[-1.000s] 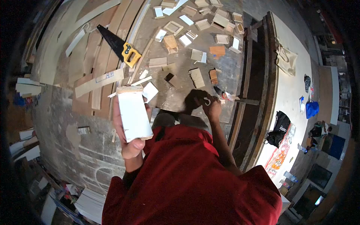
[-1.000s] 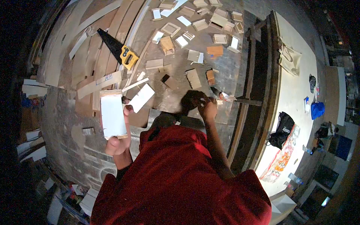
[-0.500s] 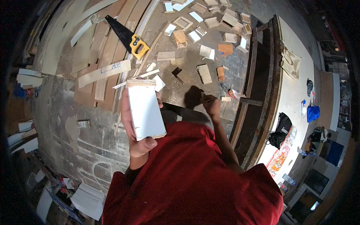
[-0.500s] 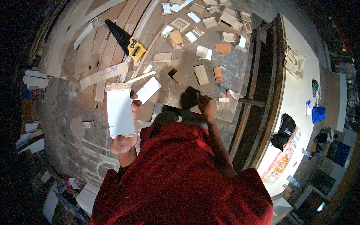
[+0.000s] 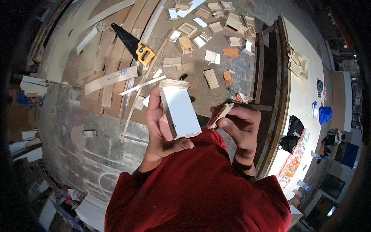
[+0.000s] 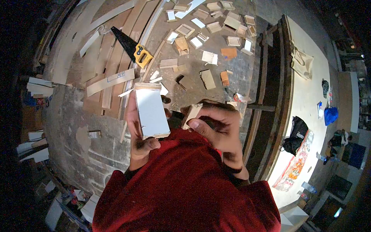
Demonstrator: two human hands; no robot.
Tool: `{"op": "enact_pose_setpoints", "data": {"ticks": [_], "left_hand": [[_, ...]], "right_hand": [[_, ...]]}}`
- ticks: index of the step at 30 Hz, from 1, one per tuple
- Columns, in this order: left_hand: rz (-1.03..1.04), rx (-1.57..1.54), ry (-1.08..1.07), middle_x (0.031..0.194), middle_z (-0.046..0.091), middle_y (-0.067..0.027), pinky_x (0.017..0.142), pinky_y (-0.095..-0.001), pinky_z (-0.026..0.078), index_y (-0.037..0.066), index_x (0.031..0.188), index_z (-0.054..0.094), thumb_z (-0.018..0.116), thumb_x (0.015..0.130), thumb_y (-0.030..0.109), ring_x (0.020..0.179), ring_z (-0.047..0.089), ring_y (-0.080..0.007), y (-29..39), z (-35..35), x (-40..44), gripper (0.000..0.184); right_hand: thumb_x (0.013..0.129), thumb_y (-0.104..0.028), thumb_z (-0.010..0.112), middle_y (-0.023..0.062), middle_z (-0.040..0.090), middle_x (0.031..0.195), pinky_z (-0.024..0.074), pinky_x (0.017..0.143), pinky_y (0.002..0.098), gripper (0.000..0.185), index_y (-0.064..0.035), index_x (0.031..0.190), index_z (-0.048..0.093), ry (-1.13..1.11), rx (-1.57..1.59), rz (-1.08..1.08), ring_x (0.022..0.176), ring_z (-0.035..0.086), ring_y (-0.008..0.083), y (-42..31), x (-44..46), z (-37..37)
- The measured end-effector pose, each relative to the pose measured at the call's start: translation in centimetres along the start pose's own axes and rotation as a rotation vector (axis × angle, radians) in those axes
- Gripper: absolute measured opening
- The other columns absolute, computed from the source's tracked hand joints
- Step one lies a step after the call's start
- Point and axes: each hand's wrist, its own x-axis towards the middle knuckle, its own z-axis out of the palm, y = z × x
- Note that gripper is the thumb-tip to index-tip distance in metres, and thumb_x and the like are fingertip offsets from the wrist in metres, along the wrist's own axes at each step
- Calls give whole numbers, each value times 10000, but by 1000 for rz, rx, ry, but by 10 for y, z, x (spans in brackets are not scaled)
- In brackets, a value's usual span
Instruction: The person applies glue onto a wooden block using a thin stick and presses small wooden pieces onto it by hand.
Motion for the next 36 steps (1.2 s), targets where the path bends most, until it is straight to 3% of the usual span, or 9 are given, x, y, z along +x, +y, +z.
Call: {"op": "enact_pose_setpoints", "data": {"ticks": [3, 4, 5, 6, 16, 24, 31, 35, 36], "left_hand": [[22, -48, -14, 1220, 550, -96, 937, -326, 497, -2, 1364, 318, 997, 492, 328, 1104, 601, -206, 2, 9, 0, 1153], [55, -85, -81, 1227, 557, -105, 960, -345, 500, 7, 1389, 294, 1002, 497, 234, 1127, 597, -217, -1, 5, 1, 1161], [57, -85, -79, 1227, 557, -105, 960, -345, 500, 7, 1389, 294, 1002, 497, 234, 1127, 597, -217, 0, 7, -2, 1161], [12, -147, -39, 1226, 560, -108, 971, -351, 498, 11, 1396, 290, 1003, 497, 218, 1130, 597, -222, 4, 13, -3, 1166], [54, -150, -166, 1369, 463, -114, 1024, -388, 496, 37, 1466, 225, 988, 479, 57, 1214, 552, -240, -10, -3, -3, 1248], [141, -96, -225, 1322, 502, -131, 996, -391, 537, 23, 1459, 217, 973, 473, 18, 1184, 573, -235, -4, -1, 7, 1242], [235, 74, -122, 1260, 528, -146, 958, -390, 535, 3, 1423, 244, 994, 473, 131, 1116, 599, -231, 7, 8, 12, 1217], [263, 142, -104, 1260, 500, -157, 947, -392, 531, -28, 1421, 247, 989, 466, 188, 1144, 575, -234, 11, 15, 10, 1229], [291, 198, 10, 1239, 508, -160, 941, -377, 520, -71, 1385, 309, 965, 430, 410, 1116, 582, -246, 8, 19, 10, 1254]], "right_hand": [[777, -63, 774, 123, 661, 792, 483, 666, 303, 164, 41, 886, 708, -5, -220, -107, 712, 633, 222, -18, 1, 3], [784, -158, 780, 129, 670, 775, 482, 655, 305, 241, 53, 885, 721, 2, -303, -185, 691, 638, 211, -20, 0, 3], [791, -253, 786, 135, 679, 758, 481, 643, 306, 336, 66, 884, 733, 9, -385, -262, 670, 644, 201, -23, -1, 4], [727, 1, 774, 128, 669, 787, 494, 670, 296, 176, 41, 891, 723, -26, -353, -253, 726, 665, 227, -33, -2, 6], [676, 8, 813, 125, 692, 871, 517, 678, 296, 315, -20, 987, 769, -241, -493, -345, 771, 683, 220, -54, 7, 7], [658, -9, 821, 121, 699, 844, 527, 668, 299, 298, -42, 951, 781, -171, -489, -371, 764, 688, 228, -46, 13, 8], [633, -36, 820, 114, 700, 848, 529, 614, 276, 214, -69, 842, 796, -235, -506, -586, 742, 686, 219, -41, 24, -4], [638, -40, 821, 113, 701, 866, 533, 605, 266, 221, -80, 855, 800, -129, -351, -519, 750, 688, 200, -20, 18, -7], [632, -43, 825, 117, 699, 877, 535, 611, 262, 218, -80, 846, 799, -123, -320, -533, 756, 690, 194, -16, 19, -9]]}}
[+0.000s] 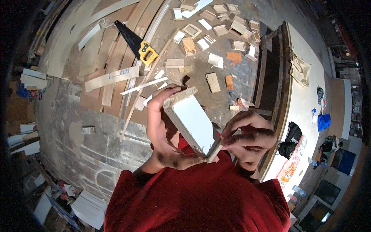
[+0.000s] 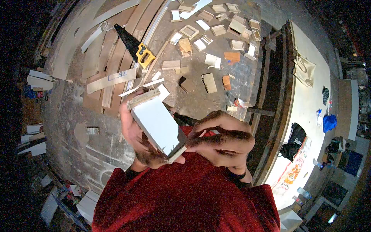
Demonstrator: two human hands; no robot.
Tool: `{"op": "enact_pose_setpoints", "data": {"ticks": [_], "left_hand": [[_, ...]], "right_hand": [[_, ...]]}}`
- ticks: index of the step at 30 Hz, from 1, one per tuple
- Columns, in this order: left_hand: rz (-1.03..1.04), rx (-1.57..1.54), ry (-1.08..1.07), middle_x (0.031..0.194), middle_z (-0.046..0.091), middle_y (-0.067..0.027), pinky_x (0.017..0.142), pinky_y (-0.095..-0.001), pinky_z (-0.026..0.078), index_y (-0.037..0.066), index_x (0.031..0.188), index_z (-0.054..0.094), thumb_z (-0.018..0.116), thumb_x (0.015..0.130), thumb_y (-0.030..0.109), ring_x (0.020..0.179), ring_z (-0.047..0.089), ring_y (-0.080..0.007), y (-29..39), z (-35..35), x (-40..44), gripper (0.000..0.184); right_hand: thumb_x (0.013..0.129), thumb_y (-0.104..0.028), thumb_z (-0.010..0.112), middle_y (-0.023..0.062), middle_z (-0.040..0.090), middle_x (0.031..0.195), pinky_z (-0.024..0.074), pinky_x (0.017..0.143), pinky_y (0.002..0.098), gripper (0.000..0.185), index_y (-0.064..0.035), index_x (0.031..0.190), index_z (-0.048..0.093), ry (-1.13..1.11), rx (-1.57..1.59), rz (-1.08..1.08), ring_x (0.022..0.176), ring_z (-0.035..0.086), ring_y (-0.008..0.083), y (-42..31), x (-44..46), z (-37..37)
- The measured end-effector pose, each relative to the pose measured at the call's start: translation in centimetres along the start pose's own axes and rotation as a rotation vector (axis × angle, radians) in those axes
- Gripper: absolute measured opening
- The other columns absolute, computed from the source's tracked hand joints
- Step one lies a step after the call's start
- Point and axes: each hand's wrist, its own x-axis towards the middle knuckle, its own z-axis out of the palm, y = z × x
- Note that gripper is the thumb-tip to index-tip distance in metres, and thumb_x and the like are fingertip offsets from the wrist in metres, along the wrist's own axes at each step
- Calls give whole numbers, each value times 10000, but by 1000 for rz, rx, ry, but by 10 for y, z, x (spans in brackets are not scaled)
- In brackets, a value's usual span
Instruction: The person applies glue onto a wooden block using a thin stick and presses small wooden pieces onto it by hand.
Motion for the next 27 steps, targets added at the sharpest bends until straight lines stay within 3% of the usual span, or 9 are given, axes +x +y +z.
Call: {"op": "enact_pose_setpoints", "data": {"ticks": [3, 4, 7, 8, 11, 14, 17, 24, 27], "left_hand": [[110, 280, 37, 1275, 477, -196, 930, -378, 526, -107, 1339, 429, 932, 419, 611, 1082, 600, -280, -2, -10, 1, 1271], [256, 497, -7, 1300, 454, -206, 927, -384, 531, -95, 1330, 456, 922, 441, 610, 1081, 606, -289, 1, -12, 3, 1226], [54, 533, -128, 1374, 376, -237, 900, -432, 549, -51, 1353, 433, 915, 518, 567, 1085, 614, -332, -4, -15, -8, 1145], [213, 418, -48, 1330, 370, -228, 875, -415, 581, -17, 1333, 408, 937, 557, 422, 1108, 601, -327, -8, -9, -8, 1036], [361, 290, 31, 1271, 366, -209, 826, -422, 625, 35, 1309, 385, 961, 603, 264, 1160, 571, -331, 5, -1, 5, 939], [441, 367, 73, 1269, 365, -197, 840, -447, 623, 69, 1303, 423, 969, 587, 258, 1179, 553, -330, 4, -2, 8, 921], [433, 417, 40, 1252, 378, -167, 829, -452, 628, 105, 1248, 503, 961, 588, 197, 1173, 552, -324, 9, -9, 10, 808], [427, 397, 64, 1269, 389, -165, 829, -412, 633, 112, 1204, 545, 956, 579, 148, 1146, 576, -309, 0, -10, 4, 749], [463, 422, 71, 1286, 393, -164, 850, -399, 623, 115, 1202, 555, 956, 579, 149, 1141, 583, -301, -1, -8, 4, 742]], "right_hand": [[628, -52, 844, 131, 692, 899, 538, 623, 254, 214, -72, 835, 793, 20, 84, -15, 775, 694, 188, 12, -5, -2], [630, -57, 859, 140, 688, 910, 539, 630, 251, 215, -65, 833, 788, 22, 142, -17, 789, 696, 188, 15, -5, -2], [630, -98, 896, 157, 679, 961, 547, 660, 256, 271, -57, 873, 784, 53, 179, 65, 815, 696, 202, 17, -8, 1], [630, -98, 896, 157, 679, 961, 547, 660, 256, 271, -57, 873, 784, 53, 180, 67, 815, 696, 202, 17, -10, 3], [618, -181, 934, 173, 671, 1009, 560, 733, 292, 378, -41, 933, 779, 108, 250, 167, 860, 693, 230, 19, -13, 5], [543, -291, 976, 192, 658, 1073, 554, 838, 358, 571, 13, 976, 761, 29, 284, 186, 941, 680, 275, 20, -7, -2], [536, -294, 979, 199, 655, 1087, 554, 832, 367, 626, 36, 1013, 746, 34, 299, 246, 989, 668, 278, 10, -2, -1], [523, -216, 987, 227, 619, 1154, 589, 827, 346, 688, 69, 1084, 708, -23, 200, 314, 1050, 641, 284, 9, -11, 1], [523, -186, 986, 234, 600, 1185, 611, 812, 332, 689, 77, 1091, 698, 64, 296, 398, 1047, 640, 279, 6, -11, 9]]}}
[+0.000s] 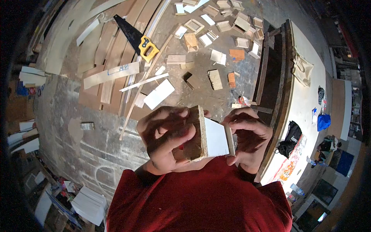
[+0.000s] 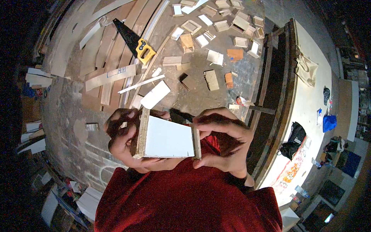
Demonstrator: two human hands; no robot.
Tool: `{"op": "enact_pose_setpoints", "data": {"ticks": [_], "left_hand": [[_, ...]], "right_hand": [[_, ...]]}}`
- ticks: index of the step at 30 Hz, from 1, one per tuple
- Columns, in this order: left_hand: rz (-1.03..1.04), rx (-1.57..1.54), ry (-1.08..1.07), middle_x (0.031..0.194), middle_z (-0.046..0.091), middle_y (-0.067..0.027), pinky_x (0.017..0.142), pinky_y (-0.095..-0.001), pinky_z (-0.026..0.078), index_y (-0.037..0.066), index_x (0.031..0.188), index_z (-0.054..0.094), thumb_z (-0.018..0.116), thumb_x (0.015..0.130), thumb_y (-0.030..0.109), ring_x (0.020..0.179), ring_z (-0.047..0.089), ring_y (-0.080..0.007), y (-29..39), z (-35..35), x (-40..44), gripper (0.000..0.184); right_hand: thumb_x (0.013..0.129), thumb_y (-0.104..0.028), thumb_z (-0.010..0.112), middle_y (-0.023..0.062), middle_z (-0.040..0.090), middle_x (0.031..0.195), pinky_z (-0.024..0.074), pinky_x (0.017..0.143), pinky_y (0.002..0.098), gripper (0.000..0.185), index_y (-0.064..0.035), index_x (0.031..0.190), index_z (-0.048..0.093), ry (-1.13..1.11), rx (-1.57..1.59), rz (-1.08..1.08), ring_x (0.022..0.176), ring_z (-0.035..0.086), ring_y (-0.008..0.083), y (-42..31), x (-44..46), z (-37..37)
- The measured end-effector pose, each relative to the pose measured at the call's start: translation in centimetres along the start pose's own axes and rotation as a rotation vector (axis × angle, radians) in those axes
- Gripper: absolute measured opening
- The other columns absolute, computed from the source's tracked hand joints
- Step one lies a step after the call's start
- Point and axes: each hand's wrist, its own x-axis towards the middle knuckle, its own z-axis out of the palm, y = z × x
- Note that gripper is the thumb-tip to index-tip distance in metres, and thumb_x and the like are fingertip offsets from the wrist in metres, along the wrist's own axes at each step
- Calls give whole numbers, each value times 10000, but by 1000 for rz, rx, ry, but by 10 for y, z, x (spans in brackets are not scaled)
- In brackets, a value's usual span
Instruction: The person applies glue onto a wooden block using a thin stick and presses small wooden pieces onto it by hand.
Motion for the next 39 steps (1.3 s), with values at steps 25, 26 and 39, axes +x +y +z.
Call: {"op": "enact_pose_setpoints", "data": {"ticks": [25, 26, 39], "left_hand": [[-50, 116, -15, 1321, 421, -164, 958, -413, 537, 91, 1214, 580, 965, 573, 190, 1212, 540, -279, 3, -8, -5, 755], [-15, 151, -24, 1323, 421, -165, 961, -412, 532, 93, 1216, 580, 965, 573, 195, 1214, 539, -277, 2, -8, -5, 756], [-34, 155, 26, 1175, 600, -130, 1017, -451, 452, 90, 1200, 598, 959, 587, 261, 1237, 501, -286, 7, -5, -5, 731]], "right_hand": [[504, -231, 1002, 212, 675, 1123, 548, 894, 343, 761, 84, 1081, 619, 170, 139, 129, 1043, 670, 238, 2, -9, 11], [504, -232, 1002, 212, 675, 1123, 548, 893, 342, 751, 79, 1073, 622, 184, 153, 148, 1040, 671, 238, 1, -10, 11], [511, -253, 999, 198, 676, 1112, 546, 901, 350, 741, 67, 1062, 620, 172, 161, 167, 1041, 669, 236, 1, -10, 10]]}}
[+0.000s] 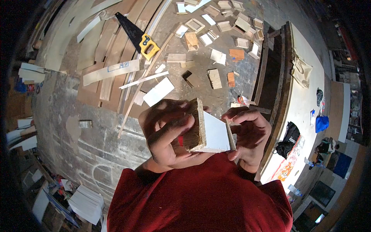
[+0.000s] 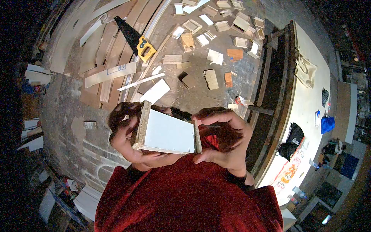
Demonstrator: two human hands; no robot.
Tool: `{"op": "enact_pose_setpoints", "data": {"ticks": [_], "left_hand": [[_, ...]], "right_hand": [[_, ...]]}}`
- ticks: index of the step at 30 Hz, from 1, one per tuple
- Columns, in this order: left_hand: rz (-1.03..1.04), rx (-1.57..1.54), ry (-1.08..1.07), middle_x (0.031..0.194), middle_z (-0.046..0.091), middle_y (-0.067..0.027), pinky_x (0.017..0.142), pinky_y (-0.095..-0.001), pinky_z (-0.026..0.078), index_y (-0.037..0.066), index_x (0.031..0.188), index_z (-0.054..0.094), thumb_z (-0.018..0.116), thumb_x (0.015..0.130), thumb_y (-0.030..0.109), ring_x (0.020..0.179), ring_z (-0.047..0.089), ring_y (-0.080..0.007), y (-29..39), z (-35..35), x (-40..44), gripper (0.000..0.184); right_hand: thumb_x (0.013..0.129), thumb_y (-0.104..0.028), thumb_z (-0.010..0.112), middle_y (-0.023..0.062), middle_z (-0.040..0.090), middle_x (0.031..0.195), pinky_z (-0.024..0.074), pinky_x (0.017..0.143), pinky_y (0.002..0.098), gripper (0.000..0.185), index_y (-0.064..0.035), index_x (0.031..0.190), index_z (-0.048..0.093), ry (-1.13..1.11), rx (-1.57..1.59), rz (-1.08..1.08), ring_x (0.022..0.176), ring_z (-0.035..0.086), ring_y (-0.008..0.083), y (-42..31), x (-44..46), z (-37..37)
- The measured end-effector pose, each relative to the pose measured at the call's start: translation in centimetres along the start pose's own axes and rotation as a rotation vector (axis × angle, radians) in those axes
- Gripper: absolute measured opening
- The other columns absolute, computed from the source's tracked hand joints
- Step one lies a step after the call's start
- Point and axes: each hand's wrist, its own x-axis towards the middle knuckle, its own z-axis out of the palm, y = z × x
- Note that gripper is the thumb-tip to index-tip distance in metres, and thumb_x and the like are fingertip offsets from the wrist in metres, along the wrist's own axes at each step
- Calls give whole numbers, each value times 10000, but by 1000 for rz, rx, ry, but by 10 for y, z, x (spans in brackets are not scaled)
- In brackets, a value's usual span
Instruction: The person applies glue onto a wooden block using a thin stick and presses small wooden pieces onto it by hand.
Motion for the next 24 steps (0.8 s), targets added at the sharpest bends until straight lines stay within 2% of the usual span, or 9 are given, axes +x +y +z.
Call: {"op": "enact_pose_setpoints", "data": {"ticks": [12, 24], "left_hand": [[22, 8, 8, 1260, 470, -147, 967, -419, 497, 99, 1220, 585, 955, 592, 228, 1206, 527, -281, 0, 4, -5, 739], [26, -27, -31, 1348, 366, -182, 882, -406, 562, 83, 1236, 594, 959, 594, 272, 1119, 611, -333, -5, 3, -11, 763]], "right_hand": [[520, -234, 999, 199, 678, 1117, 531, 923, 355, 732, 66, 1069, 620, 9, 6, 10, 1051, 665, 240, -1, -2, -2], [512, -195, 999, 195, 675, 1129, 524, 948, 362, 735, 69, 1081, 614, -27, 1, 6, 1069, 663, 243, -3, -3, -4]]}}
